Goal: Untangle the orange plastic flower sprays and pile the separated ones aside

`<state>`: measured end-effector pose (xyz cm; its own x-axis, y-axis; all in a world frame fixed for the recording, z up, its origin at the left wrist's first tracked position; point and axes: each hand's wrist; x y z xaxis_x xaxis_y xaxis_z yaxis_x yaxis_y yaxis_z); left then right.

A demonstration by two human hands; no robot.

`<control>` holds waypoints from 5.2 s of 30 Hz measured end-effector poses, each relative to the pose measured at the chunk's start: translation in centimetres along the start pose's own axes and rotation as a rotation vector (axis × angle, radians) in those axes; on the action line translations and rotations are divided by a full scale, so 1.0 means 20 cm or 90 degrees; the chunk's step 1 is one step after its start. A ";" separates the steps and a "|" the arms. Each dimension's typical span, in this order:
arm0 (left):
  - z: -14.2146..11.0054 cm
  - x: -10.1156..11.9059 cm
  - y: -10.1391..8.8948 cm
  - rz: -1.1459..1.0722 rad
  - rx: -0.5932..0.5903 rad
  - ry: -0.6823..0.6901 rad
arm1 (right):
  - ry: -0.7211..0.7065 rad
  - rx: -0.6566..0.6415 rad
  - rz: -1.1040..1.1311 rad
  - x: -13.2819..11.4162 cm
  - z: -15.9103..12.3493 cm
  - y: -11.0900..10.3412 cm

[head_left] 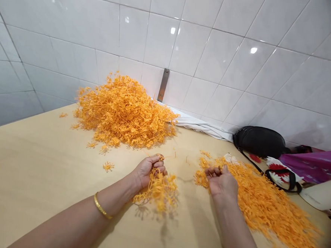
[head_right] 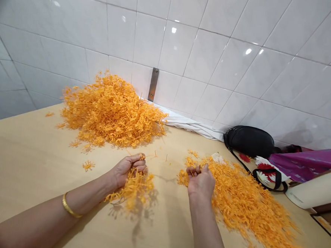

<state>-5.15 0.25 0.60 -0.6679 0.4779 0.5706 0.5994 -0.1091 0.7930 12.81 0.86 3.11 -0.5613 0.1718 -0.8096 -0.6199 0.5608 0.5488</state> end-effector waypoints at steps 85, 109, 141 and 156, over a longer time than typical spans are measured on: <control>-0.02 0.00 0.02 0.391 -0.026 0.050 | -0.227 -0.446 -0.434 0.18 -0.21 0.00; -0.04 0.09 0.01 0.209 0.144 0.067 | -0.589 -0.113 -0.737 -0.01 0.00 -0.08; 0.02 0.06 -0.02 0.199 0.136 0.117 | -0.207 -0.069 -0.155 0.07 -0.05 -0.02; 0.02 0.06 -0.03 0.055 0.140 0.167 | 0.016 -0.142 0.050 0.02 -0.10 0.04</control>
<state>-6.06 1.28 0.76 -0.6834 0.2321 0.6921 0.7208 0.0641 0.6902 10.98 -0.36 3.60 -0.6248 0.1855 -0.7584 -0.6782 0.3524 0.6449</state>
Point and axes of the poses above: each hand's wrist, its own z-axis towards the middle knuckle, its own y-axis out of the palm, x = y × z, and after that the axes turned 5 degrees about z, right-handed
